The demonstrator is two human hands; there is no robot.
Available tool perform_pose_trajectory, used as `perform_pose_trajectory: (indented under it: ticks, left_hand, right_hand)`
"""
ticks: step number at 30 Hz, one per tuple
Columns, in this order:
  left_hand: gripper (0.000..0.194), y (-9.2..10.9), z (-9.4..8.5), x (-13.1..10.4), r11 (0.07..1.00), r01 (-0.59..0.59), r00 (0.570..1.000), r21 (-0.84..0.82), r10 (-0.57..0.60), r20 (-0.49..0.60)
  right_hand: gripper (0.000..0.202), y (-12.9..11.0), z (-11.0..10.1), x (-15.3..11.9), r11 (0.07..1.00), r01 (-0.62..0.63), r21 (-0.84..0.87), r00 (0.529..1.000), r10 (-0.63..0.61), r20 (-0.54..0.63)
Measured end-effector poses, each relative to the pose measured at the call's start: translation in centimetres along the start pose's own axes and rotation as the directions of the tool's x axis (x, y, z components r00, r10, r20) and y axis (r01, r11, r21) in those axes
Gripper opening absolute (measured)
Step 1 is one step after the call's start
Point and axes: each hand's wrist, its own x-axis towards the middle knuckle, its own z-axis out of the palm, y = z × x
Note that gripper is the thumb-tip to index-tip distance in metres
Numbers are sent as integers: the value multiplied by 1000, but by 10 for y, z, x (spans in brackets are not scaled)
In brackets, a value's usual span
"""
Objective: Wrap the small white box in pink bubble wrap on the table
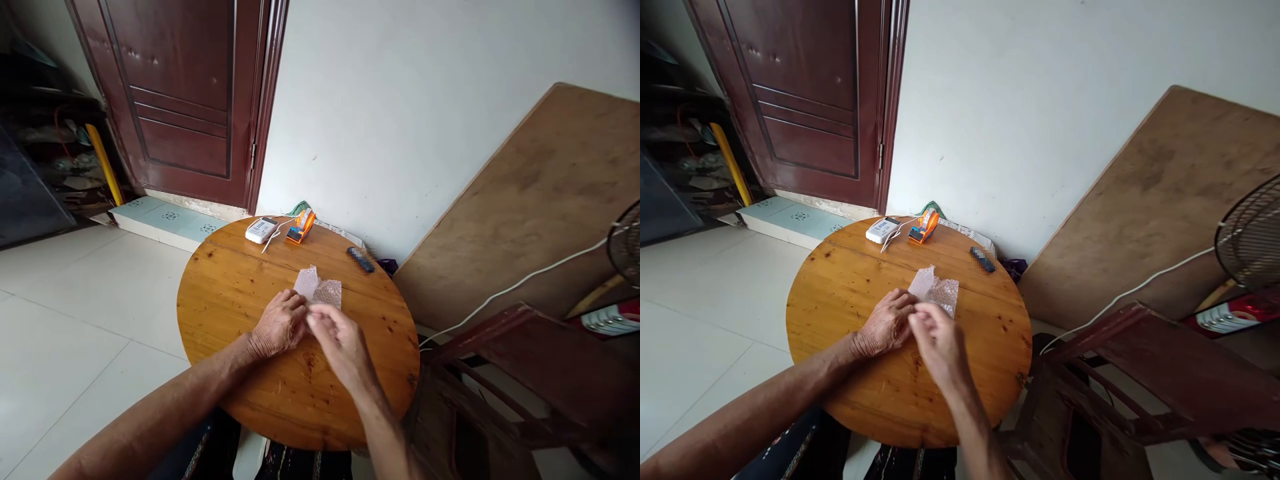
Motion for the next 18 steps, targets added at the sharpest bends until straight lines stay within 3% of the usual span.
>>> perform_pose_trajectory:
  ticks: [2,5,10,16,18]
  left_hand:
    - [18,0,3,1,1000,-24,999,-13,24,-23]
    - [24,-1,5,0,997,-55,997,-47,53,-49]
    - [29,-1,5,-2,996,-58,996,-66,53,-67]
    - [27,5,5,-2,999,-26,999,-31,25,-31]
    - [25,7,7,-3,1000,-14,1000,-7,14,-25]
  right_hand:
    - [34,49,-22,3,951,-179,-252,974,135,-180]
    - [44,90,-29,7,885,-286,-368,941,188,-280]
    - [50,92,-6,25,889,-286,-357,947,206,-245]
    - [60,93,6,35,971,-228,77,941,240,-238]
    - [62,88,7,34,975,-182,129,954,207,-216]
